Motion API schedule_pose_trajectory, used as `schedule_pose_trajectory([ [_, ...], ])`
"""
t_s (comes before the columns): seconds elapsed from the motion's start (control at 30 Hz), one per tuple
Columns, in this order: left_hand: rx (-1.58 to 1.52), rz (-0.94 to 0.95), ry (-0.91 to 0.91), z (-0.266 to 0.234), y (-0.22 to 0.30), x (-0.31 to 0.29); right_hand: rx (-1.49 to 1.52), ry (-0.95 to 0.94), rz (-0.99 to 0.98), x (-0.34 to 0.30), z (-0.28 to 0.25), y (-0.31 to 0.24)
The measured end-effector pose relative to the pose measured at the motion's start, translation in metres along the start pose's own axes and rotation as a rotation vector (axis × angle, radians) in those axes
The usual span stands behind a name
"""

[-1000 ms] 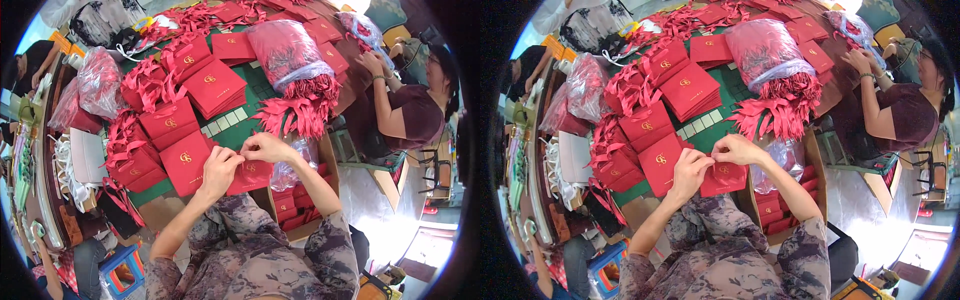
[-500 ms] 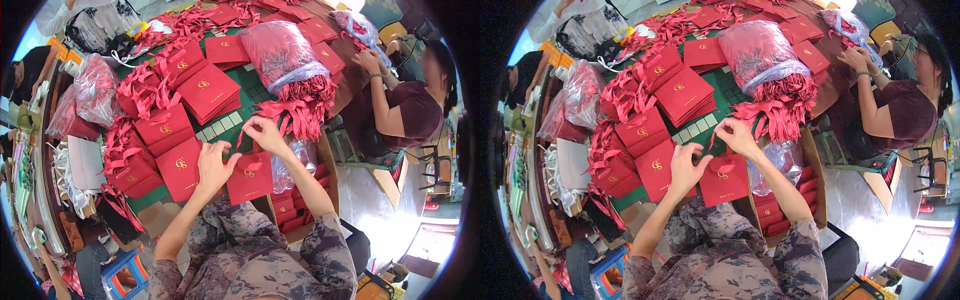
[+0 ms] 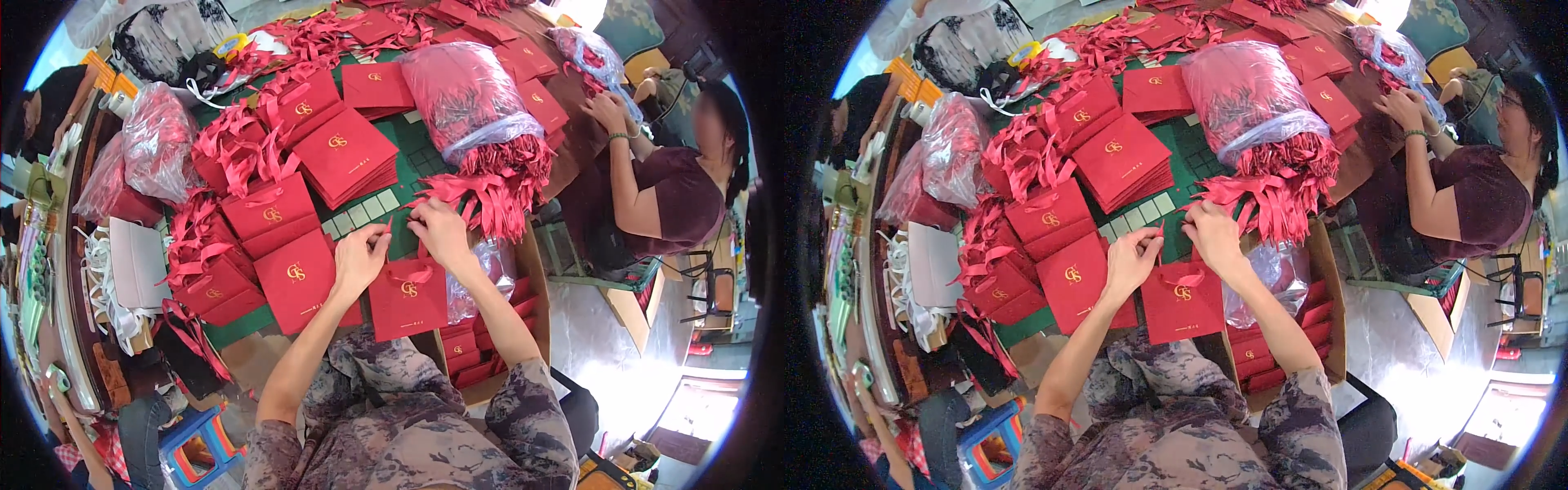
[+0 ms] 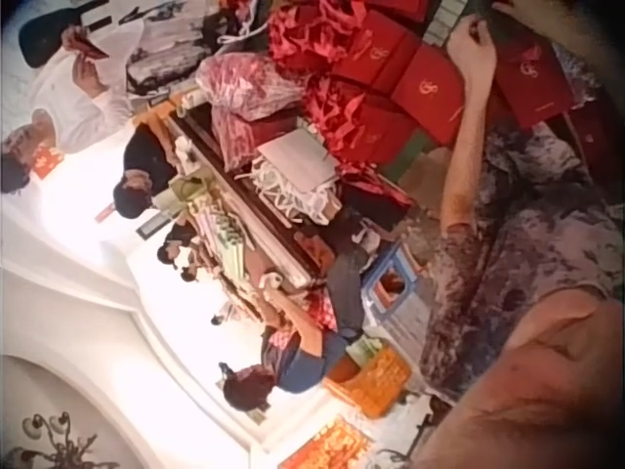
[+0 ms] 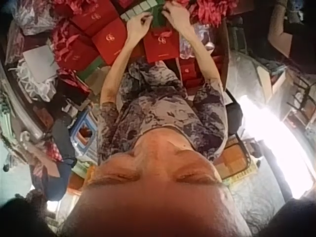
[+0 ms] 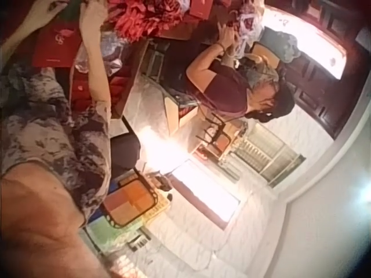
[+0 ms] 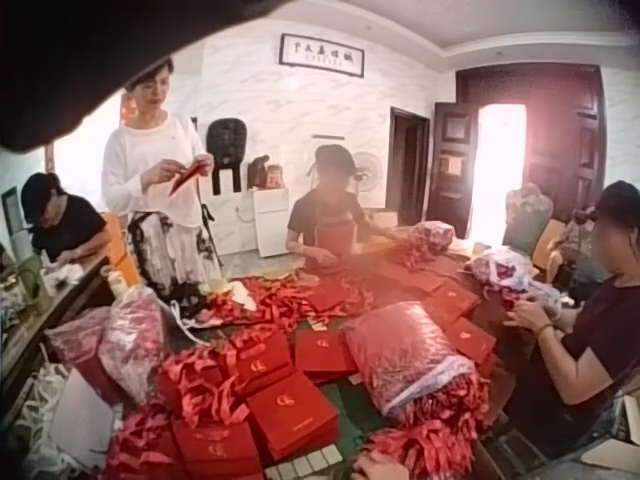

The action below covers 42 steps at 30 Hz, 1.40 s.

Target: The person attaches ribbon handles to red gift bags by hand, threading and fastening the ribbons onto each bag.

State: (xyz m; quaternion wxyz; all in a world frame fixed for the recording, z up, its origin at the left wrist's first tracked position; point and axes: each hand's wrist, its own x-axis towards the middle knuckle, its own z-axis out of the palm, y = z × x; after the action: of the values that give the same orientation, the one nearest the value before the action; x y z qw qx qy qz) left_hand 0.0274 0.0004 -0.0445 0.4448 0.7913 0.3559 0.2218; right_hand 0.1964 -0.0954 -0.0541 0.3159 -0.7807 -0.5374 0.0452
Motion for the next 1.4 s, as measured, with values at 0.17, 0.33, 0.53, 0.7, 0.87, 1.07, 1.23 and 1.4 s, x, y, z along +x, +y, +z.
schedule_pose_trajectory([
  [0.17,-0.077,-0.076,-0.032,0.003,0.002,0.001,0.179,0.086,0.014,-0.003,-0.002,-0.015],
  [0.33,-0.159,-0.072,-0.022,0.005,0.003,-0.002,0.721,0.006,0.267,-0.011,0.003,-0.026],
  [0.53,-0.154,-0.073,-0.055,0.006,0.011,-0.004,0.885,-0.046,0.261,-0.014,0.010,-0.019],
  [0.7,-0.112,-0.071,-0.125,0.003,0.014,-0.004,0.905,-0.091,0.277,-0.013,0.014,-0.012],
  [0.87,-0.123,0.087,-0.037,-0.004,0.004,-0.027,0.854,-0.044,0.390,-0.010,-0.013,-0.018],
  [1.07,-0.094,-0.078,-0.218,0.010,0.006,-0.072,1.004,0.048,0.374,0.005,-0.026,-0.017],
  [1.23,0.087,-0.083,-0.340,-0.006,0.027,-0.095,0.741,0.141,0.170,0.017,-0.027,-0.017],
  [1.4,-0.229,-0.073,-0.372,-0.053,0.029,-0.095,0.668,0.036,0.194,0.019,-0.031,-0.017],
])
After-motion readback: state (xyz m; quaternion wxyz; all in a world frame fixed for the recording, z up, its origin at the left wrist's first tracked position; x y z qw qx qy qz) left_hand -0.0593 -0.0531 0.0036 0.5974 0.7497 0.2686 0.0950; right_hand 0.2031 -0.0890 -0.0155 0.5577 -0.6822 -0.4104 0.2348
